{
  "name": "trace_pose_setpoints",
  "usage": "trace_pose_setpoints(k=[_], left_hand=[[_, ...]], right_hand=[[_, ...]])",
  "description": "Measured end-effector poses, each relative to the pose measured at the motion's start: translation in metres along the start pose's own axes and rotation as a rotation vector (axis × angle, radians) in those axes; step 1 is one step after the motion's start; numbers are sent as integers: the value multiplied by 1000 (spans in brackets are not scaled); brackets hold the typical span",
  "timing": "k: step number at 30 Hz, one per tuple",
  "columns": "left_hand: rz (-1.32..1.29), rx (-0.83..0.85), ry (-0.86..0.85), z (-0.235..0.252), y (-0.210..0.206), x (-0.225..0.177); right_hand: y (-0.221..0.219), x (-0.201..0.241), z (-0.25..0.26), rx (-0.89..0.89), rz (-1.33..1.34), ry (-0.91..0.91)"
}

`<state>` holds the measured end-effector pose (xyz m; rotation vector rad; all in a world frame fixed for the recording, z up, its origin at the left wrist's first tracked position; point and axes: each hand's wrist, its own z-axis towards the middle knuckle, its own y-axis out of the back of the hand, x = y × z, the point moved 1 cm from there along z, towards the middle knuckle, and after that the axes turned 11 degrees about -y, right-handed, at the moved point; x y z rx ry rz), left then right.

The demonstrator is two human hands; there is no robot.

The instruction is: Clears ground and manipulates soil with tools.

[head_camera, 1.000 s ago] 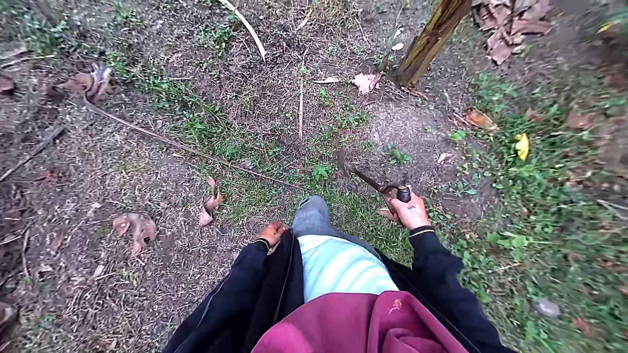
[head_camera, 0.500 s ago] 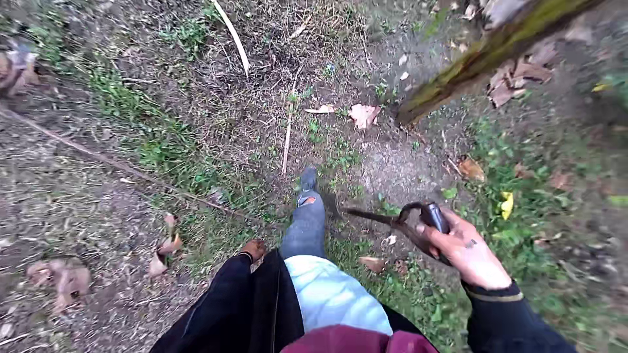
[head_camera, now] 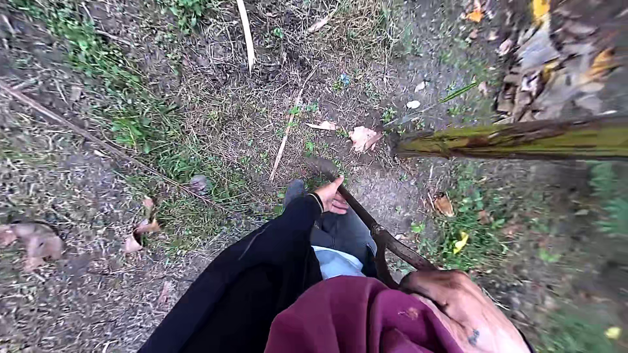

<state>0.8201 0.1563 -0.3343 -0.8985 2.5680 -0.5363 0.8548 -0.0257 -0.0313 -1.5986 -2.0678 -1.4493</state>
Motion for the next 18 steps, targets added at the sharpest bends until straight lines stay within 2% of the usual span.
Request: trace_pose_setpoints(k=[3,5,8,10,12,15,16,18], left_hand=[[-412,-216,-56,31,-33,-39],[-557,-363,-134,64,-42,-57],[-608,-479,-205,104,-54,-75],[-674,-531,-275,122,-61,-99],[-724,-582,-290,136,-72,-98],[-758,-624,-282,164,-98,-105],[-771,-625,-264,173,-110,-101],[-791,-578,-224,187,-133,-94]], right_hand=[[32,-7,17,63,-61,70],[52,-21,27,16,-118,107],[81,-64,37,-296,-168,46],[99,-103,48,-462,-144,-147],[107,-137,40,-459,69,-507],[119,-184,46,-487,774,-965],[122,-201,45,-505,973,-1045],[125,-235,42,-595,1178,-1080]])
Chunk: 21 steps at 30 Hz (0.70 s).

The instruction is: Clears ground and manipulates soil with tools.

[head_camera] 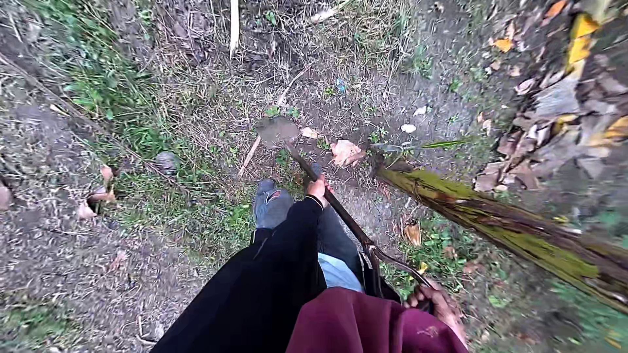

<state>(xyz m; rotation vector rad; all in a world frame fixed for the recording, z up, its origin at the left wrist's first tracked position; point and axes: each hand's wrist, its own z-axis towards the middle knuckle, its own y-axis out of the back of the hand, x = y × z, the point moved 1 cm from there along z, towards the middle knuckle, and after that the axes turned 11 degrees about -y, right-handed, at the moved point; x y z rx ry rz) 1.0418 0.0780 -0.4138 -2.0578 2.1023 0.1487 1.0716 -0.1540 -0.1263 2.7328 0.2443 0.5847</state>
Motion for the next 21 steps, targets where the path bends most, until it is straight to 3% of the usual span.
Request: trace_pose_setpoints(k=[3,8,13,21], left_hand=[[-10,55,119,0,-32,24],[-92,34,247,24,-68,39],[-139,59,243,72,-54,5],[-175,-16,189,67,-75,-27]], right_hand=[[11,18,22,-52,27,123],[14,59,50,34,-221,256],[-31,70,95,105,-280,371],[-64,113,82,164,-288,330]])
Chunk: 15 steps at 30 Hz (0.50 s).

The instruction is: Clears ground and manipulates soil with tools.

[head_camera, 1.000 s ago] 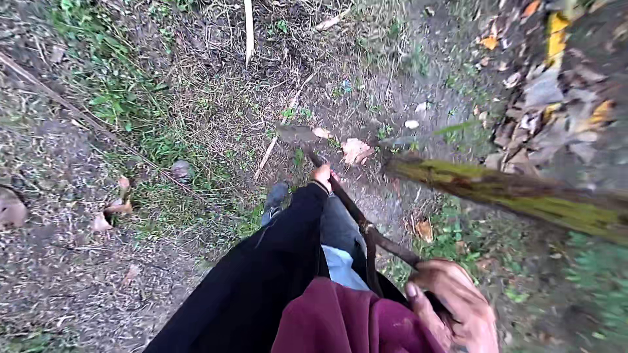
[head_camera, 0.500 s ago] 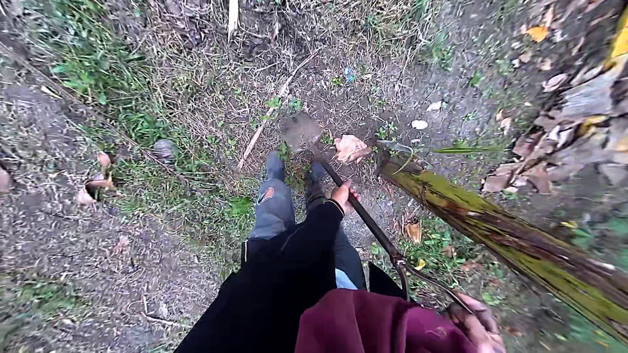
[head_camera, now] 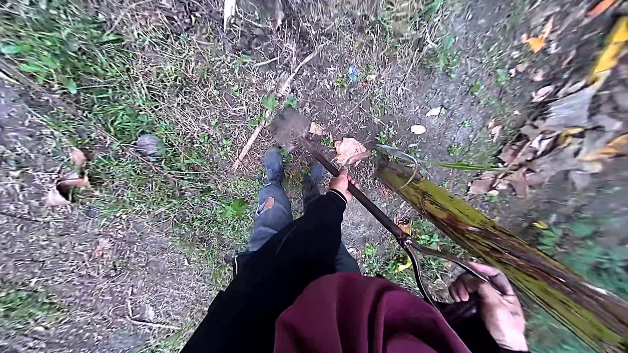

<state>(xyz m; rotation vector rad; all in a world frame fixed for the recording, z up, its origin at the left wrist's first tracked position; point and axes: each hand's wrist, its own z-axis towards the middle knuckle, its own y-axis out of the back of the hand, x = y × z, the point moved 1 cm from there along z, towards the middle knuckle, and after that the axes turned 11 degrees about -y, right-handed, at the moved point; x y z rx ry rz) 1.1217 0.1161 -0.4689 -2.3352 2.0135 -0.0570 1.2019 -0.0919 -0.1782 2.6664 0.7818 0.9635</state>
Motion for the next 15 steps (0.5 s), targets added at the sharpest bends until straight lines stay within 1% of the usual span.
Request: trace_pose_setpoints(k=[2,5,8,10,12,13,15], left_hand=[[11,2,-8,-7,0,-5],[3,6,-9,-10,5,-6],[-31,-40,-40,-16,20,-8],[-32,-97,-66,-16,35,-9],[-5,-149,-90,-16,48,-8],[17,-157,-94,-16,53,-5],[75,-146,-95,-20,54,6]], right_hand=[[-3,4,-8,-10,12,-20],[-8,4,-17,6,29,-2],[-8,-7,-24,14,19,5],[-10,-20,-29,-34,25,-75],[-11,-33,-39,-77,49,-226],[-11,-38,-46,-93,75,-298],[-4,-47,-59,-89,148,-369]])
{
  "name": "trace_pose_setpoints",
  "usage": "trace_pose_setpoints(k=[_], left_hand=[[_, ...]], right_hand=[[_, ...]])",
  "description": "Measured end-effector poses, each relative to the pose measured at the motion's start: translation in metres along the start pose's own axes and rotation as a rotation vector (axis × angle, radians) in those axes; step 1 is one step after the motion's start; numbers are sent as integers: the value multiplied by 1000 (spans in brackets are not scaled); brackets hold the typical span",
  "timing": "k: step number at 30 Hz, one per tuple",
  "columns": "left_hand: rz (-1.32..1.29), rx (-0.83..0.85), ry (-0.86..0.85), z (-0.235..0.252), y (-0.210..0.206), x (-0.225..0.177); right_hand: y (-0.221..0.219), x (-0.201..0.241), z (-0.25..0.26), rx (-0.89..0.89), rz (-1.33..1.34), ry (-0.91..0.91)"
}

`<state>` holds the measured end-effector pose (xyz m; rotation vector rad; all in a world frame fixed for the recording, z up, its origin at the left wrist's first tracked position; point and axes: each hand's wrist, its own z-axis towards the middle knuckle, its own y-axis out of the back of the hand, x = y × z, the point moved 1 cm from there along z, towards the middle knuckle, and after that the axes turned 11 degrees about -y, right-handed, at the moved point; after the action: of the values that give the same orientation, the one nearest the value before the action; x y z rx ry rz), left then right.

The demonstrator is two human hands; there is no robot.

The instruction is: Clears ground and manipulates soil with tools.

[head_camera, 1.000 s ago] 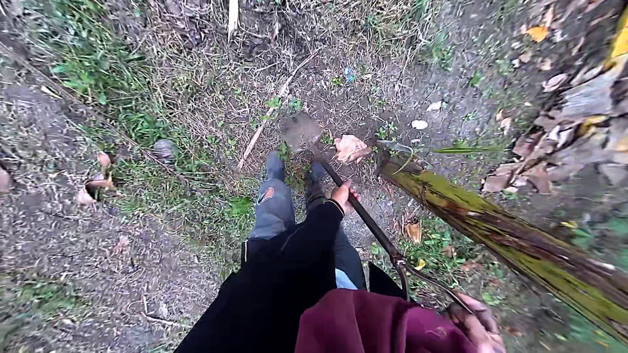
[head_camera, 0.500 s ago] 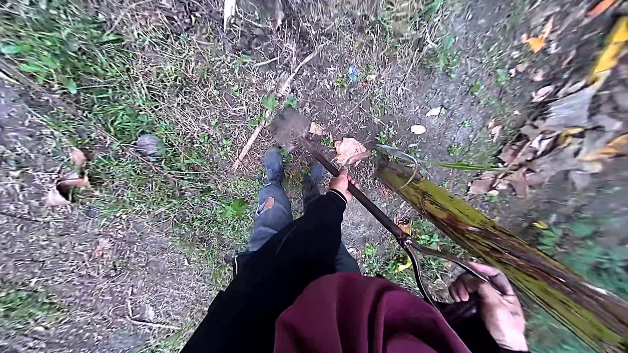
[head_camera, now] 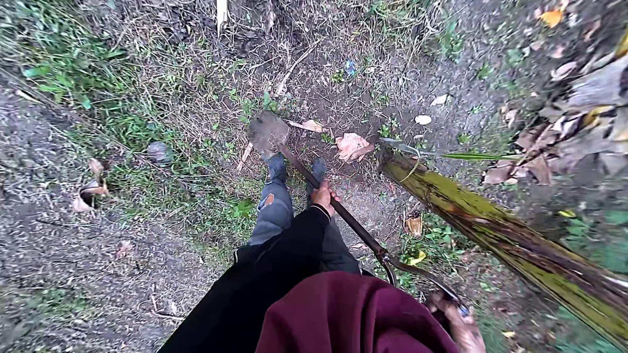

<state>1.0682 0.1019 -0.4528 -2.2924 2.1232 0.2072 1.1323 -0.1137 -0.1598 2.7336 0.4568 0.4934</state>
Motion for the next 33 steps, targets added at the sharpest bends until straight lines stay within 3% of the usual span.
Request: trace_pose_setpoints(k=[4,7,9,11,13,15,18,23,25,28,33], left_hand=[[102,114,102,-32,-22,39],[101,214,195,-44,-51,67],[88,241,213,-40,-68,68],[85,244,157,-21,-71,49],[54,256,63,22,-50,20],[-32,253,-45,63,-11,-27],[-173,182,-216,85,45,-104],[-259,-95,-321,64,146,-163],[-298,-204,-322,41,176,-164],[-326,-241,-294,16,176,-160],[-329,-91,-139,-5,115,-133]], right_hand=[[23,5,-28,-32,55,-14],[45,1,-33,0,111,94],[60,-8,-20,48,114,169],[44,-6,0,30,58,170],[3,-3,25,26,0,195],[-51,0,40,153,-107,319],[-125,17,36,303,-414,477],[-177,17,44,606,-451,265],[-178,13,40,660,-500,202],[-174,18,29,594,-435,164],[-139,49,-2,398,-379,333]])
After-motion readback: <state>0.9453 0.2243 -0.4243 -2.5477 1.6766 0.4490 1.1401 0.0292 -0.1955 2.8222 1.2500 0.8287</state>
